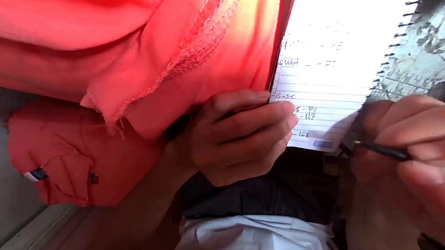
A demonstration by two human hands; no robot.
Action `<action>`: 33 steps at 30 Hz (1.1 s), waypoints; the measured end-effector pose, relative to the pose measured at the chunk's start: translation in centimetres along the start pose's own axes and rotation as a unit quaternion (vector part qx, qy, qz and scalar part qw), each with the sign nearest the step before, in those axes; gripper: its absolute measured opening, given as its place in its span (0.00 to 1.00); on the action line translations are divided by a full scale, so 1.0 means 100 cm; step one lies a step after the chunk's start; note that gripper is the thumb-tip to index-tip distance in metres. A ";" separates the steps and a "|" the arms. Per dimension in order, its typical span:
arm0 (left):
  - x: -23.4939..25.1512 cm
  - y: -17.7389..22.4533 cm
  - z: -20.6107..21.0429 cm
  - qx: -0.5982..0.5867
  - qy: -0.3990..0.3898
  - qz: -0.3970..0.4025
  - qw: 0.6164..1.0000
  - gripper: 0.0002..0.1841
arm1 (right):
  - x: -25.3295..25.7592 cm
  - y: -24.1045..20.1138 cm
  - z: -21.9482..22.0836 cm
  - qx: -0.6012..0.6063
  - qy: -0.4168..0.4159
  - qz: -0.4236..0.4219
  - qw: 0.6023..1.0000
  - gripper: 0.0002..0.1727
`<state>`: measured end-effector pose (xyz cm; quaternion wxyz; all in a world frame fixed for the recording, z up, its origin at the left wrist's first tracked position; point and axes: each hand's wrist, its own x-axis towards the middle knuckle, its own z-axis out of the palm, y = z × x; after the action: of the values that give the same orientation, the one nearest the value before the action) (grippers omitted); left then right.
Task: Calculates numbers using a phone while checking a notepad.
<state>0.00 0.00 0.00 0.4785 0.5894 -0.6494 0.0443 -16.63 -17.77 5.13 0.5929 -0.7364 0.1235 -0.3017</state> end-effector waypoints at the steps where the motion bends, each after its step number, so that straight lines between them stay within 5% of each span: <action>1: 0.000 -0.002 0.000 0.003 -0.002 0.011 1.000 0.04 | -0.001 0.001 0.000 0.023 0.019 -0.001 1.000 0.05; 8: -0.008 0.007 -0.007 0.090 -0.003 0.001 0.996 0.18 | -0.040 -0.014 0.016 0.018 0.125 -0.014 0.992 0.15; 13: -0.012 0.032 -0.006 0.186 0.073 -0.074 0.977 0.18 | -0.084 -0.009 0.034 -0.002 0.104 0.023 0.994 0.18; 19: 0.004 0.028 -0.001 0.227 0.011 -0.064 0.972 0.14 | -0.118 0.016 0.055 0.126 0.019 0.054 0.990 0.32; 26: 0.007 0.030 -0.006 0.221 -0.038 -0.059 0.973 0.08 | -0.117 0.032 0.057 0.262 0.048 0.104 0.958 0.22; 30: -0.007 0.051 -0.006 0.167 -0.067 -0.068 0.981 0.09 | -0.114 0.030 0.057 0.301 0.091 0.137 0.939 0.26; 33: -0.017 0.059 -0.005 0.157 -0.067 -0.081 0.982 0.10 | -0.103 0.020 0.060 0.335 0.114 0.186 0.917 0.15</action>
<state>-4.73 3.27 2.13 0.3375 0.7097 -0.6148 0.0668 -20.82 -7.99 -0.51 0.8321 -0.4193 0.2161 -0.2916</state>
